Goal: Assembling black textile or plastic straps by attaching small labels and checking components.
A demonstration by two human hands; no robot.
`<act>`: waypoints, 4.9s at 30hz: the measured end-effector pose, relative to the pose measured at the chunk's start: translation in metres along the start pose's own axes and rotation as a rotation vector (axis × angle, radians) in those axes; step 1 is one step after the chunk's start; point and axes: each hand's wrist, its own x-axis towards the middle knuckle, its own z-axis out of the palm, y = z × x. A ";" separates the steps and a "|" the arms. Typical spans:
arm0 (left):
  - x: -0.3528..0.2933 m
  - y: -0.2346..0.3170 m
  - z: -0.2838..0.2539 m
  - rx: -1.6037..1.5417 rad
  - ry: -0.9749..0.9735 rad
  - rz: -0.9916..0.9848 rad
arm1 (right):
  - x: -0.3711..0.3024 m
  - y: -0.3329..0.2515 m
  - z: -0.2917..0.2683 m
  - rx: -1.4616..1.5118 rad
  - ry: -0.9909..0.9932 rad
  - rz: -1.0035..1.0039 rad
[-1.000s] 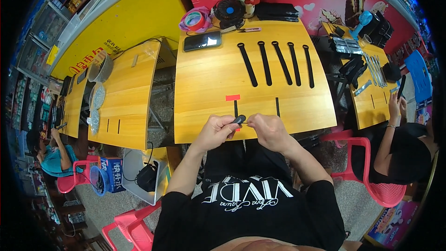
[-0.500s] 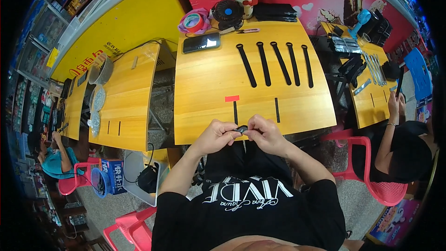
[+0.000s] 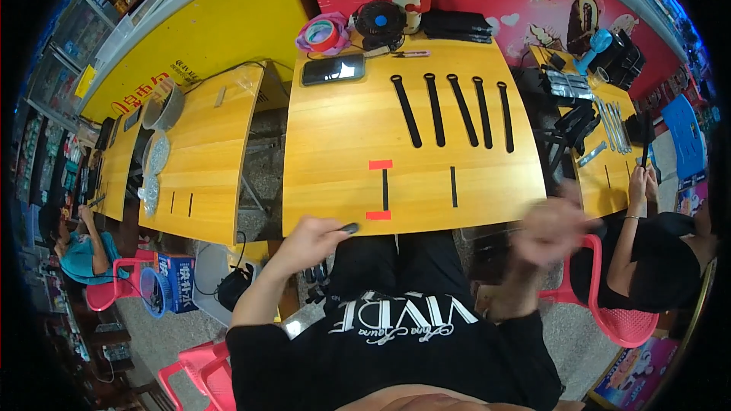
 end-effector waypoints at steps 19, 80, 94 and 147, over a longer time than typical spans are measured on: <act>0.053 0.021 0.058 -1.066 0.136 -0.022 | 0.044 0.126 -0.019 -2.089 0.199 0.156; 0.057 0.010 0.059 -1.096 -0.020 -0.026 | 0.043 0.116 -0.023 -2.220 0.006 0.286; 0.057 0.011 0.061 -1.053 0.030 -0.022 | 0.045 0.116 -0.020 -2.338 -0.070 0.098; 0.051 0.012 0.079 -1.371 0.088 -0.103 | 0.039 0.104 -0.035 -2.548 -0.740 -0.370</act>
